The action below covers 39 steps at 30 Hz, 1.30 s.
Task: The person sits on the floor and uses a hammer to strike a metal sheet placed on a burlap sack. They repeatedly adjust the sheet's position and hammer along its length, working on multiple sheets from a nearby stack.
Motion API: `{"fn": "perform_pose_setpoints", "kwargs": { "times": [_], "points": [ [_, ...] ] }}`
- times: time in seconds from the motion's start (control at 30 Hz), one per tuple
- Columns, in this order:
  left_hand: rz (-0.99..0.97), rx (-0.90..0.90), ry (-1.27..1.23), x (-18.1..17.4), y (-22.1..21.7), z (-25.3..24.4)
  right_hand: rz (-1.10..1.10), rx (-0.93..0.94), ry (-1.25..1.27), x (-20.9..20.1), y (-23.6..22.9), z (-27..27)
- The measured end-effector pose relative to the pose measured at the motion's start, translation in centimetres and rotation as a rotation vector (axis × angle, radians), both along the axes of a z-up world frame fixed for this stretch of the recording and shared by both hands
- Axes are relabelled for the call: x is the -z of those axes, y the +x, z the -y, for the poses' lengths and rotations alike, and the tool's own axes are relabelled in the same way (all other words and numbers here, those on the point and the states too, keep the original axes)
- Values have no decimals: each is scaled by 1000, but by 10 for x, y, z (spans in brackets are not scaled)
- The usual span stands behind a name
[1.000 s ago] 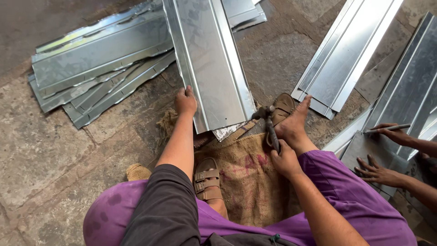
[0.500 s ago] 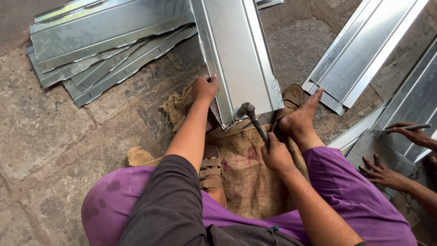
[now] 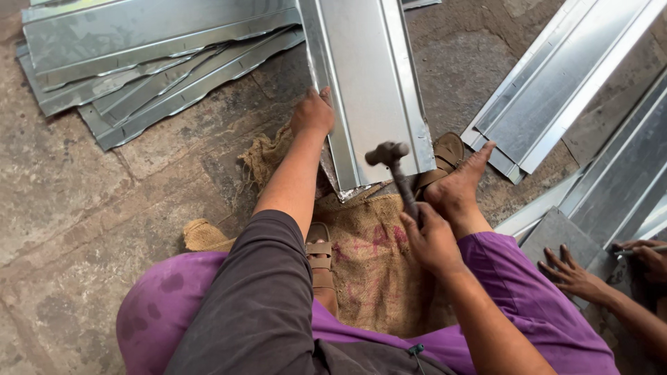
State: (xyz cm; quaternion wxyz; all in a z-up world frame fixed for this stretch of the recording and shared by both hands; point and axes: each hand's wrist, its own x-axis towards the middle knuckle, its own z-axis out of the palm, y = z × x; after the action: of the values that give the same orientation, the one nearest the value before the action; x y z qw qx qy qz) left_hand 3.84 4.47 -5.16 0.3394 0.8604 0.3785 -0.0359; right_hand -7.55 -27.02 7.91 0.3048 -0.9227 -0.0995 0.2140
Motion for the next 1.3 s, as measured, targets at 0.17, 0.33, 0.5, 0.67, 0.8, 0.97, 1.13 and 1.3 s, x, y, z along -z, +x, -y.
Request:
{"fn": "perform_pose_setpoints", "kwargs": {
  "times": [0.17,0.33,0.5,0.67,0.8,0.97,1.13,1.3],
  "points": [
    [69,15,-57,15,9,-6,384,-118,871,-39,14,26],
    [42,40,-114,16,11,-12,600,-190,1446,-10,17,11],
    [-17,34,-281,5,5,-9,367,-290,212,57,-2,-51],
    [51,42,-130,10,11,-11,410,-217,338,18,22,-34],
    [57,40,-179,30,18,-14,573,-203,1058,-28,35,-14],
    [120,54,-197,67,27,-17,808,-209,1127,8,25,-32],
    [172,77,-211,108,46,-31,210,-281,100,49,12,-51],
    [188,109,-217,128,51,-30,440,-235,643,6,16,-29]
  ]
}}
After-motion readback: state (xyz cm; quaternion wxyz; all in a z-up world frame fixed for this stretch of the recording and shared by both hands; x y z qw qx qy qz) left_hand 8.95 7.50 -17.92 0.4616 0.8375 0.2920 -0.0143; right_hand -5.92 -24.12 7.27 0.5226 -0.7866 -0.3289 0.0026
